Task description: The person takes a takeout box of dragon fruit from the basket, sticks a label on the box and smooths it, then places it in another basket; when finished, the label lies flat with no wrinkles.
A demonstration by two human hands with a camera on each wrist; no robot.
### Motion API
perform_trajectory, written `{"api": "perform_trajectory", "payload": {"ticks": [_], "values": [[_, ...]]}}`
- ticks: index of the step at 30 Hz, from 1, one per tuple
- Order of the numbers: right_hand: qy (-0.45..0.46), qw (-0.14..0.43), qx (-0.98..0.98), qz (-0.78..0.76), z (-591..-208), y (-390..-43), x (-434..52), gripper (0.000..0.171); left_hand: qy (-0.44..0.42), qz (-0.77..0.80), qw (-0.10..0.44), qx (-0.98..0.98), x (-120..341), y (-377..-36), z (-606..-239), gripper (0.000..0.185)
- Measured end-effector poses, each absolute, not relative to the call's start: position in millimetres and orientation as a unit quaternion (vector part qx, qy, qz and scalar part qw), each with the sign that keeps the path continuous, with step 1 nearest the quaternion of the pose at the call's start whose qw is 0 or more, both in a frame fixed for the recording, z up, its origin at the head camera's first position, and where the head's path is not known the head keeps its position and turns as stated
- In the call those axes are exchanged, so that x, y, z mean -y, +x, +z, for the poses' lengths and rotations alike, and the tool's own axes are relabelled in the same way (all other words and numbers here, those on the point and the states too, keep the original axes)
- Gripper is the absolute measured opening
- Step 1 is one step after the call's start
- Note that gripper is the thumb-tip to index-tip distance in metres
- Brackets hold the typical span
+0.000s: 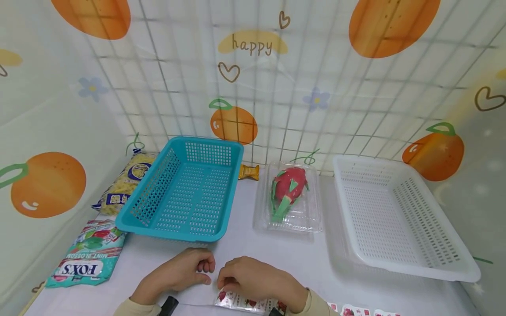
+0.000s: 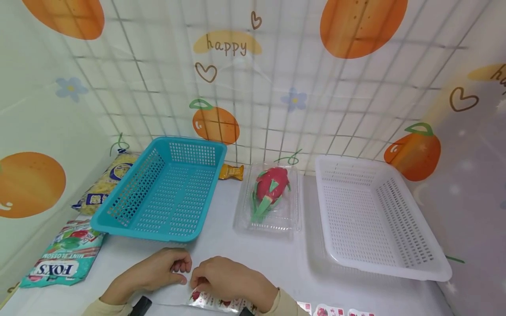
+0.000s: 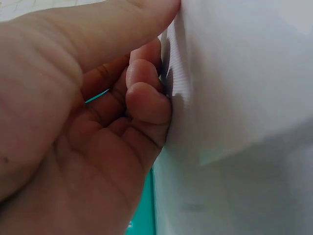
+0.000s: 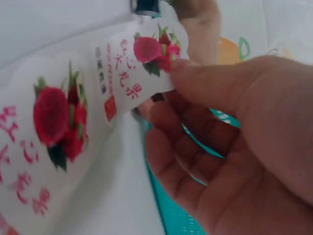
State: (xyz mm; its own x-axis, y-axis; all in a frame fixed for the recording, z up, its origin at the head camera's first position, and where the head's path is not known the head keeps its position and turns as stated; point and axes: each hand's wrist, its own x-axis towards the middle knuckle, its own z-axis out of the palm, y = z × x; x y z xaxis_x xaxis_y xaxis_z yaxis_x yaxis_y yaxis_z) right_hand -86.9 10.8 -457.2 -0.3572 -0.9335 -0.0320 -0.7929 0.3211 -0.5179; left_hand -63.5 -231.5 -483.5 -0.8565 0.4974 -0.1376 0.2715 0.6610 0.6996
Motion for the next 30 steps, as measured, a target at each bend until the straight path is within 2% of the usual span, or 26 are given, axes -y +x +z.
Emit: {"api": "perform_trajectory", "payload": {"ticks": [8, 18, 30], "values": [[-0.537, 0.168, -0.775, -0.287, -437.8, -93.5, -26.3, 0.010, 0.212, 0.354, 0.164, -0.896, 230.9, -62.6, -483.6, 0.024], [-0.458, 0.165, -0.779, -0.396, -420.0, -103.8, -45.0, 0.006, 0.206, 0.358, 0.171, -0.894, 230.7, -62.6, -484.2, 0.024], [-0.377, 0.066, -0.815, -0.435, -405.3, -120.5, -75.0, 0.006, 0.206, 0.349, 0.174, -0.898, 229.6, -61.4, -481.2, 0.022]]}}
